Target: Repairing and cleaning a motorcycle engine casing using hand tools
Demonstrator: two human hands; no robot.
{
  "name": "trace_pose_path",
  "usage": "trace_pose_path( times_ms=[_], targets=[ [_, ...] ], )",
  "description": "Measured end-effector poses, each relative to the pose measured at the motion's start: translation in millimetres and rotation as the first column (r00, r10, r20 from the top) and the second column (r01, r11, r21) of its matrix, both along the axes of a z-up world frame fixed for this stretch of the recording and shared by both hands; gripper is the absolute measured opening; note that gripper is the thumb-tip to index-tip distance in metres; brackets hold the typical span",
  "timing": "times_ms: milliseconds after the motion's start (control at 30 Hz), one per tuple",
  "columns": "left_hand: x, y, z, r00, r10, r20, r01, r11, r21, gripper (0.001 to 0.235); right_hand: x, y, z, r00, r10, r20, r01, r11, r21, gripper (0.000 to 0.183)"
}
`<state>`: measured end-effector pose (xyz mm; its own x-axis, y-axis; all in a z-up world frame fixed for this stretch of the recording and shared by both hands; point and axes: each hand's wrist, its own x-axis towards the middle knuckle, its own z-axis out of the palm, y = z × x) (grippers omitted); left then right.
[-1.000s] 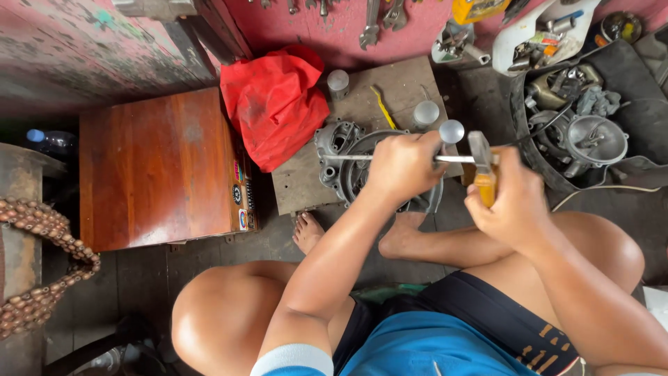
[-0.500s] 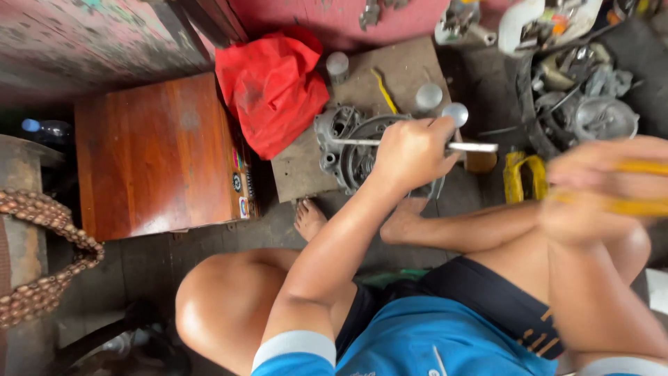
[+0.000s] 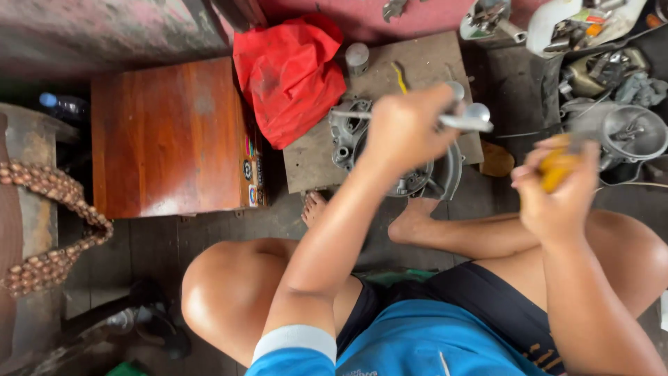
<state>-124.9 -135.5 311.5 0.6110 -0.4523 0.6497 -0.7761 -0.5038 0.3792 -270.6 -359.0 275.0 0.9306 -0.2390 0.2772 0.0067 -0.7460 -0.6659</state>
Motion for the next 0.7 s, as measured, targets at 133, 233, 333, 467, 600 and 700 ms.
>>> trace_pose_path(
  times_ms=[133, 233, 333, 467, 600, 700],
  targets=[
    [35.8, 44.7, -7.5, 0.918, -0.090, -0.386, -0.144, 0.831, -0.537, 0.028, 4.2, -18.3, -34.1, 0.988, -0.105, 0.110, 0.009, 0.763, 0.646, 0.034],
    [47.3, 61.9, -31.7, 0.877, -0.083, -0.474, -0.291, 0.693, -0.660, 0.036, 5.6, -17.9, -53.4, 0.996, -0.084, 0.019, 0.054, 0.778, 0.626, 0.034],
    [50.6, 61.0, -46.0, 0.902, -0.013, -0.431, -0.298, 0.704, -0.645, 0.038, 8.2, -13.2, -67.2, 0.997, -0.059, -0.054, 0.080, 0.770, 0.633, 0.034],
    [40.4, 29.6, -58.1, 0.969, 0.119, -0.216, -0.214, 0.839, -0.501, 0.039, 14.5, -5.5, -66.9, 0.997, 0.005, -0.078, 0.042, 0.810, 0.584, 0.031],
    [20.7, -15.8, -104.1, 0.970, -0.056, -0.235, 0.068, 0.997, 0.043, 0.004, 20.5, -9.9, -76.9, 0.997, 0.034, -0.075, 0.020, 0.783, 0.621, 0.033],
    [10.4, -40.1, -114.4, 0.992, -0.109, 0.063, 0.123, 0.937, -0.327, 0.023, 22.0, -15.2, -83.1, 0.991, 0.018, -0.133, 0.073, 0.759, 0.646, 0.033]
  ],
)
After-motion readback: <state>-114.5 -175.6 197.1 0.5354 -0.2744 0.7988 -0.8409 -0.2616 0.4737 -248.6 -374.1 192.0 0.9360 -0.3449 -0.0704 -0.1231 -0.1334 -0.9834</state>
